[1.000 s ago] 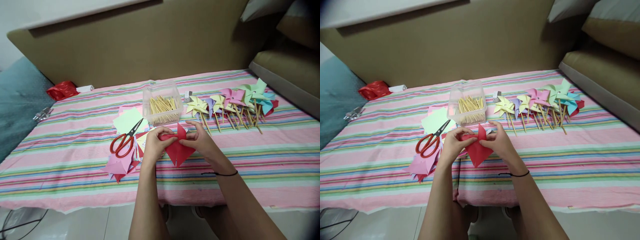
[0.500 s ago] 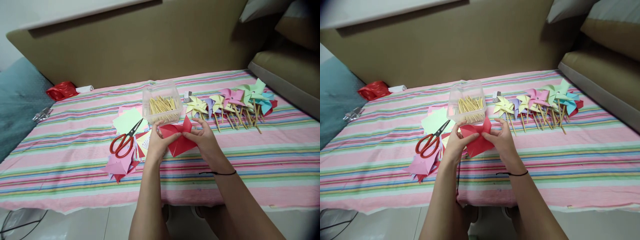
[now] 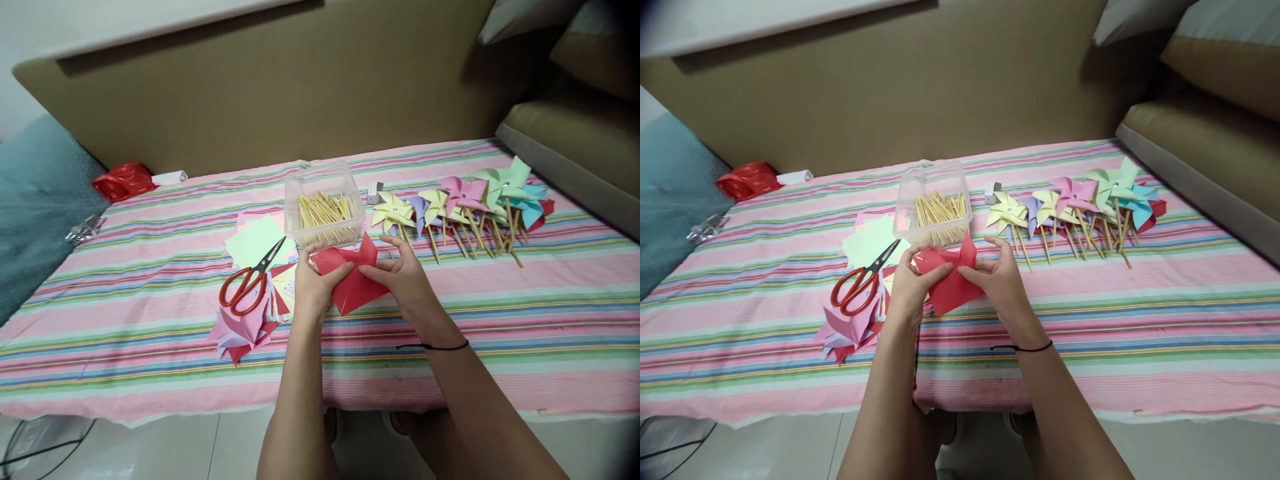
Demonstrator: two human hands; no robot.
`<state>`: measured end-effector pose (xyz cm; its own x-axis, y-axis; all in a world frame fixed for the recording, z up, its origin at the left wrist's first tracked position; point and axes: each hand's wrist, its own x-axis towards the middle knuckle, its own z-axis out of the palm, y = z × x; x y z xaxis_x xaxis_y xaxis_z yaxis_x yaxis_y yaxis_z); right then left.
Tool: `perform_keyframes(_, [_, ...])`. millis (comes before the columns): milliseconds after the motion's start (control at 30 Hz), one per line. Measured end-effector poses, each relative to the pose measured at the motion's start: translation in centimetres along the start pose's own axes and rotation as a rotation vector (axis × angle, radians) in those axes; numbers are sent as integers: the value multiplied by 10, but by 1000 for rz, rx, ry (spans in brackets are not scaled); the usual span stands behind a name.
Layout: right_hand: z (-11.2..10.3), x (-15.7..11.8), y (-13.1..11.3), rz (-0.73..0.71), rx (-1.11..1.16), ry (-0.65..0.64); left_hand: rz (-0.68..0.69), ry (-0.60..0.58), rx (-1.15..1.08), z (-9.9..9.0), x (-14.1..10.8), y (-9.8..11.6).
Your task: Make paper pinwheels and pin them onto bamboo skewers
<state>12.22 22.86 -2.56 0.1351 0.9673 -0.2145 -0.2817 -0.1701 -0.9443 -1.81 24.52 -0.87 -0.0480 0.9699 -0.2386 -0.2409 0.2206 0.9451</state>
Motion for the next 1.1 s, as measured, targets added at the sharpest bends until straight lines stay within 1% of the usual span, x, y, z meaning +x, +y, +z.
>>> perform_keyframes(300, [0, -1, -1, 18, 5, -7, 8, -29, 43, -2, 1, -1])
perform_keyframes(467, [0, -2, -2, 20, 31, -13, 18, -18, 44, -2, 1, -1])
perform_keyframes(600, [0, -2, -3, 23, 34, 6, 19, -10, 41, -3, 1, -1])
perform_keyframes(733, [0, 0, 0, 18, 13, 23, 13, -29, 26, -2, 1, -1])
perform_keyframes(800, [0, 0, 1, 16, 14, 44, 4, -48, 22, -2, 0, 0])
perform_keyframes(900, [1, 1, 2, -10, 48, 113, -23, -76, -4, -3, 0, 1])
perform_keyframes(967, [0, 2, 1, -27, 75, 170, -17, -49, -31, -5, 2, 0])
perform_keyframes(1033, [-1, 3, 0, -34, 88, 209, 40, 2, -70, -8, 5, -1])
perform_keyframes(1100, [-2, 4, 0, -34, 82, 228, 113, 16, -99, -10, 7, -2])
